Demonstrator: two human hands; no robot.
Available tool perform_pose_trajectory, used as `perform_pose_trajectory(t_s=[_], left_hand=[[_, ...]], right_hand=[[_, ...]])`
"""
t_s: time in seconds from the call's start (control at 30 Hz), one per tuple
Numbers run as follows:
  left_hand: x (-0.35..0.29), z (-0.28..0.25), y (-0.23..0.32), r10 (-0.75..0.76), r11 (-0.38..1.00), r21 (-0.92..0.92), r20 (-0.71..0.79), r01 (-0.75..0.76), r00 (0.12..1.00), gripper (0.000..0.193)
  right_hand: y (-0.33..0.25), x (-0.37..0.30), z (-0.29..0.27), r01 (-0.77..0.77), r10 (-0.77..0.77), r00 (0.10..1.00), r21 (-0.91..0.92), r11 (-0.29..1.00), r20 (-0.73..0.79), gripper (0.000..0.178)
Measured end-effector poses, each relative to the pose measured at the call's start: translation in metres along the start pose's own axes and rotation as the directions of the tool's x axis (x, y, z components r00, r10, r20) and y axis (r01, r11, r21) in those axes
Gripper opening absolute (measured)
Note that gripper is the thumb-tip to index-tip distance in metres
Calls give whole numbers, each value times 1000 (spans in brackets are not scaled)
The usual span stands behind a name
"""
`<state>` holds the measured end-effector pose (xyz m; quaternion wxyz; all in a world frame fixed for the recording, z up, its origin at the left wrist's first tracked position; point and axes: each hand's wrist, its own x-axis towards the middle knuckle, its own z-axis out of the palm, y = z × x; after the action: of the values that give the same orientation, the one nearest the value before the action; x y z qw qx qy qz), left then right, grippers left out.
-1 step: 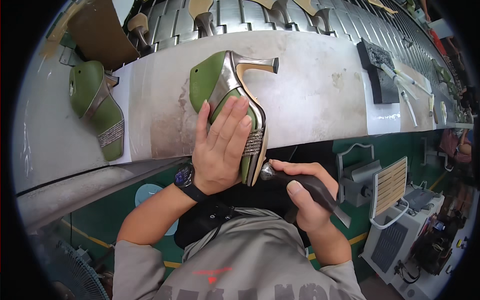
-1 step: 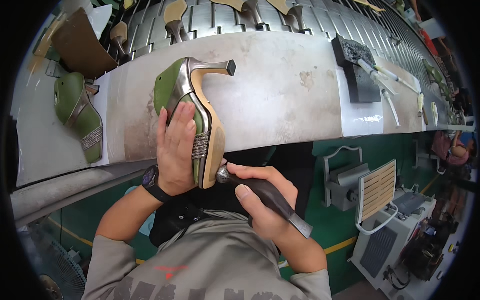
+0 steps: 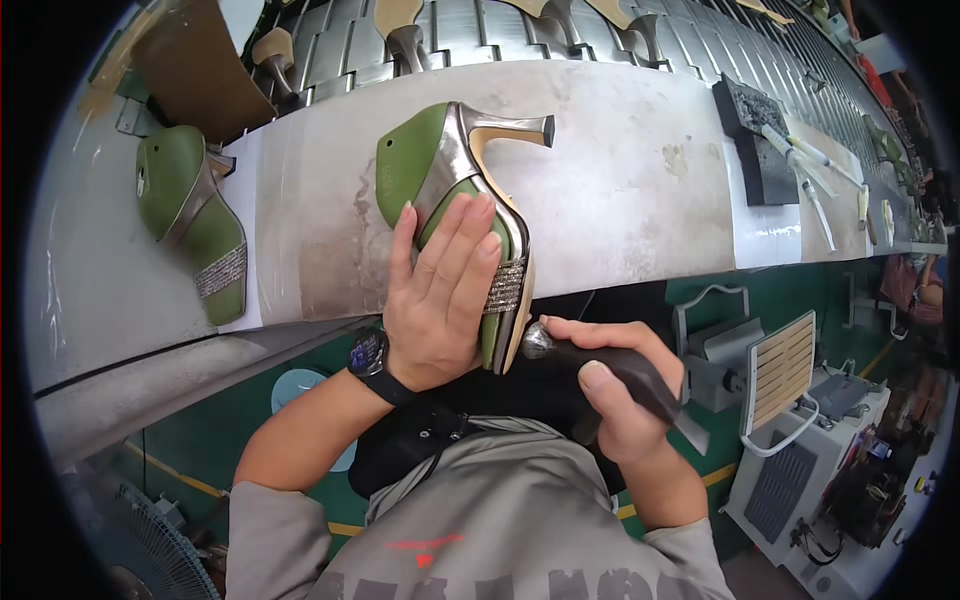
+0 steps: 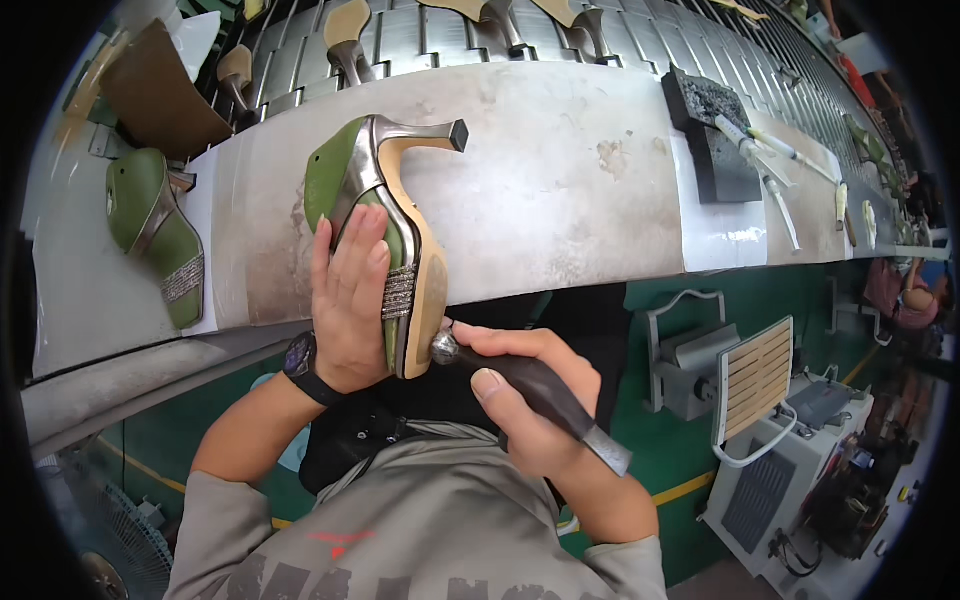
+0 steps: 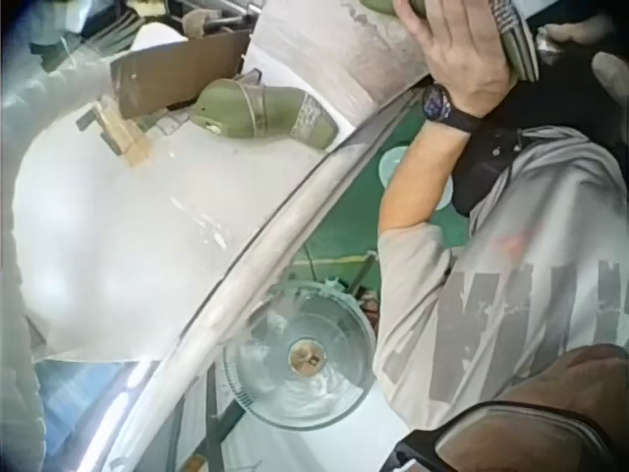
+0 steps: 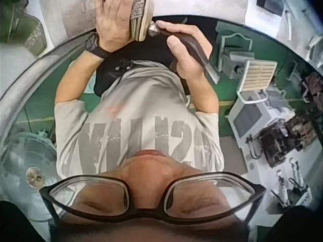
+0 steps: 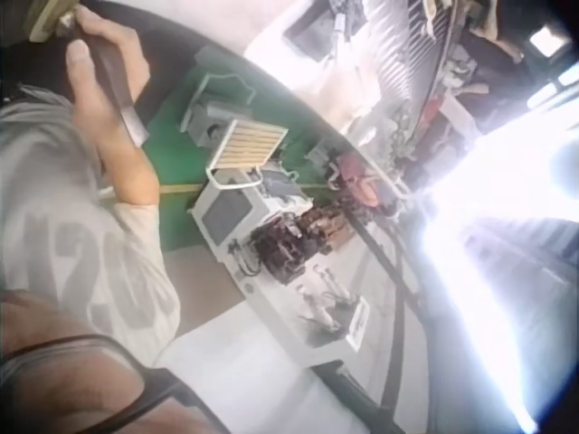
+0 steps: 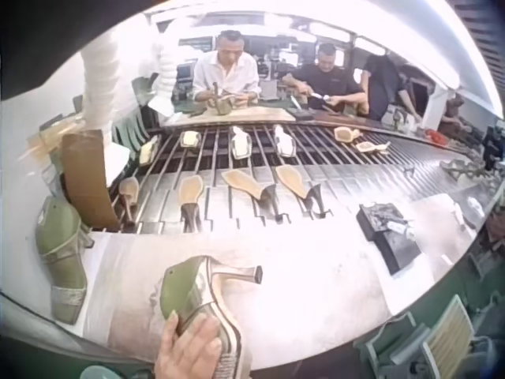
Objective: The person assembles high-heeled shoes by attaching soles to shoe uppers on lasts by hand, pressing them together, applying adhesive with a syringe, and hammering the sole edges with a cobbler's hammer.
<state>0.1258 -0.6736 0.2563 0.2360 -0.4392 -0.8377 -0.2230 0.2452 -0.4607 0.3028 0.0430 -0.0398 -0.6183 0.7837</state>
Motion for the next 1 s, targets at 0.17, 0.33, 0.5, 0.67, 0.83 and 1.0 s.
perform_pose_trajectory(t_s=[0.17,0.33,0.5,0.67,0.83,1.0], left_hand=[[0,8,5,-63,998,-36,-125,59,990,56],[-6,-1,1,-3,1000,8,-4,3,1000,77],[-3,7,6,-109,993,-64,-135,101,985,45],[-6,9,7,-139,989,-76,-119,130,983,45],[-7,10,7,-124,991,-64,-112,117,986,44],[-8,4,-2,-57,998,-30,-64,55,996,57]], right_hand=[[-42,32,-15,-69,70,997,-40,997,30,27],[-55,64,-17,54,-46,993,-68,996,108,28],[-46,84,-3,276,-161,921,-304,912,355,32],[-48,76,9,364,-201,883,-349,864,423,31],[-44,46,19,392,-195,879,-429,814,435,31],[-39,31,10,209,-81,919,-301,931,387,31]])
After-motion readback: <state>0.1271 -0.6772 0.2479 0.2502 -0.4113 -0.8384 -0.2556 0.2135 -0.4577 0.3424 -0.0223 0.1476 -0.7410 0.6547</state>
